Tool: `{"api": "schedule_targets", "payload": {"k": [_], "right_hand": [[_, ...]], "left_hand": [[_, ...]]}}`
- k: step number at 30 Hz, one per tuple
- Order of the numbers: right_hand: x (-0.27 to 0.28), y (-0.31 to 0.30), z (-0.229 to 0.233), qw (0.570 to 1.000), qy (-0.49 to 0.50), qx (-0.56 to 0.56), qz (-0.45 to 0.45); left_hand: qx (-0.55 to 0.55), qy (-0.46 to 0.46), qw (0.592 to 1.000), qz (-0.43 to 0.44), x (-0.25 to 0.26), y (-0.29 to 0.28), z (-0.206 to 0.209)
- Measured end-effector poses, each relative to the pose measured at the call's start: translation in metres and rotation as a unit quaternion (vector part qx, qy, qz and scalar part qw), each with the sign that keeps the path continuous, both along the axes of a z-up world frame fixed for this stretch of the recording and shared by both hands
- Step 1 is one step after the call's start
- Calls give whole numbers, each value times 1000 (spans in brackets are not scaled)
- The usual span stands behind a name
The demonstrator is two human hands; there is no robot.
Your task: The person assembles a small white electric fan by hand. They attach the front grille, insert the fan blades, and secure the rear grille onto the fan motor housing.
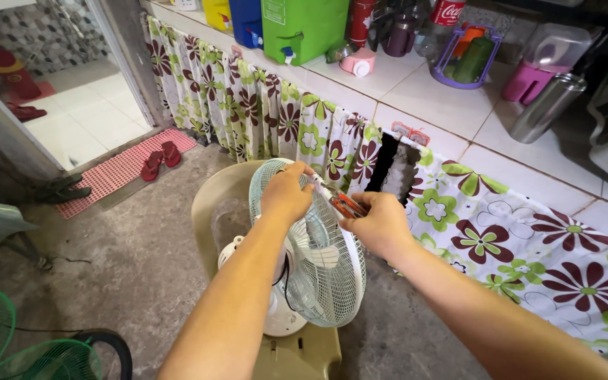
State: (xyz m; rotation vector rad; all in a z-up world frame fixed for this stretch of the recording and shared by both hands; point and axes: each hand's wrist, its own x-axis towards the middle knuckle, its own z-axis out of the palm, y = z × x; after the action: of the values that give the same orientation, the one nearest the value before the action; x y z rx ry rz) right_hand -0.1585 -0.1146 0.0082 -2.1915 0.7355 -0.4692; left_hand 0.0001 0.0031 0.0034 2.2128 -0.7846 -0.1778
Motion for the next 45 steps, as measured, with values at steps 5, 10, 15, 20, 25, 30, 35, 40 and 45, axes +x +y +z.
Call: {"api": "schedule_targets", "payload": {"k": [5, 10, 15, 20, 25, 30, 35, 40, 45], "right_hand": [[-3, 11, 3, 989, -73, -129, -23], [-6, 20, 17, 982, -60, -177, -22], [3, 20, 16, 984, 89, -155, -25], [4, 12, 7, 988, 48, -150, 4], [-2, 18, 16, 989, -6, -146, 16], [2, 17, 10, 972, -52, -229, 15], [-1, 13, 8, 940, -116, -320, 38], [-3, 17, 14, 958, 57, -277, 46], [-9, 22, 12, 941, 57, -331, 48]], "left_hand": [[12, 15, 1000, 3, -1, 3, 4], [-16, 8, 1000, -5, 0, 4, 3], [-17, -2, 1000, -2, 2, 0, -2], [-19, 13, 1000, -7, 3, 2, 0], [-27, 10, 1000, -5, -1, 2, 0], [-26, 18, 999, -4, -2, 1, 0], [-17, 12, 1000, -3, -2, 3, 0], [-43, -15, 999, -5, -4, 2, -11], [-101, -74, 992, -13, 0, -5, -37]]}}
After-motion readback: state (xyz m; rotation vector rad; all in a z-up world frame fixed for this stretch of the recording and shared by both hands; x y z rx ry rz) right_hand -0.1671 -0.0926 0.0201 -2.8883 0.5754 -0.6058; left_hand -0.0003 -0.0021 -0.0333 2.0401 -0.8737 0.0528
